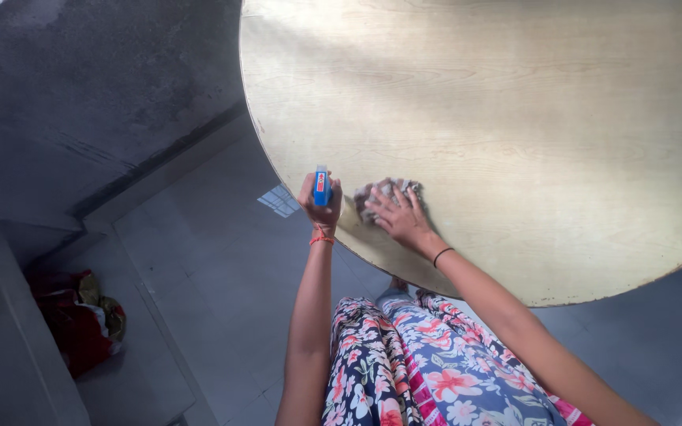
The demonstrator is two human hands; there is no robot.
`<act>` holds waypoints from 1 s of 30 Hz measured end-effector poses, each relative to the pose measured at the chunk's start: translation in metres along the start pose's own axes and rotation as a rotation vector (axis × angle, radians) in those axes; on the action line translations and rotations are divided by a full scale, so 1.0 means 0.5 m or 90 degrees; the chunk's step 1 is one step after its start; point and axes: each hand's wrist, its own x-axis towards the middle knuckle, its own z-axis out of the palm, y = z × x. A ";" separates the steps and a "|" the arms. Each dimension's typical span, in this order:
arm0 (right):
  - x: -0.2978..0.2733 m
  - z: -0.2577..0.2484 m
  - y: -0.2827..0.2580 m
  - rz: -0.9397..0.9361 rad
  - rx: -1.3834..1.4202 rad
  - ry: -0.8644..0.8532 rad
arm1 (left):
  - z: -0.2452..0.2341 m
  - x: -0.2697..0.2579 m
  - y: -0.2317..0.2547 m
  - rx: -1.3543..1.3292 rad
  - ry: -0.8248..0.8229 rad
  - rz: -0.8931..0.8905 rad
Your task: The person cleans a large round wooden table by applying a liquid from a small blue bottle and wiping the surface with a cloth. The person moves around the table to cover different areas, holding the bottle in one hand and the cloth in the other.
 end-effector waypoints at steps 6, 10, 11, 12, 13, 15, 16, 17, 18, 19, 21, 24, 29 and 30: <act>0.036 -0.020 0.223 0.229 0.057 0.083 | 0.010 0.024 -0.018 -0.009 -0.004 -0.034; -0.080 -0.007 0.259 0.316 0.046 0.173 | 0.024 0.047 -0.033 0.012 0.010 0.020; -0.115 0.006 0.237 0.333 0.045 0.189 | 0.029 0.050 -0.037 0.008 0.015 0.020; -0.146 0.016 0.209 0.349 0.044 0.206 | 0.035 0.057 -0.040 0.004 0.021 0.021; -0.159 0.029 0.174 0.357 0.017 0.189 | 0.041 0.068 -0.044 0.006 0.030 0.034; -0.172 0.045 0.104 0.321 -0.026 0.130 | 0.057 0.078 -0.049 0.008 0.046 0.052; -0.162 0.045 0.073 0.275 -0.038 0.091 | 0.063 0.084 -0.051 0.008 0.046 0.044; -0.145 0.037 0.051 0.191 0.004 0.093 | 0.068 0.091 -0.053 0.008 0.047 0.036; -0.134 0.024 0.027 0.108 0.047 0.095 | 0.072 0.095 -0.054 0.008 0.046 0.027; -0.114 0.007 0.017 0.053 0.049 0.078 | 0.077 0.099 -0.056 -0.002 0.051 0.022; -0.049 -0.024 0.015 -0.008 0.041 0.008 | 0.081 0.104 -0.061 -0.020 0.060 0.011; 0.069 -0.064 0.054 -0.015 0.027 -0.104 | 0.082 0.105 -0.064 -0.015 0.061 0.034; 0.221 -0.083 0.192 0.089 0.061 -0.086 | 0.079 0.109 -0.060 -0.015 0.058 0.023; 0.235 -0.084 0.233 0.134 0.076 -0.075 | 0.077 0.108 -0.057 -0.011 0.053 0.012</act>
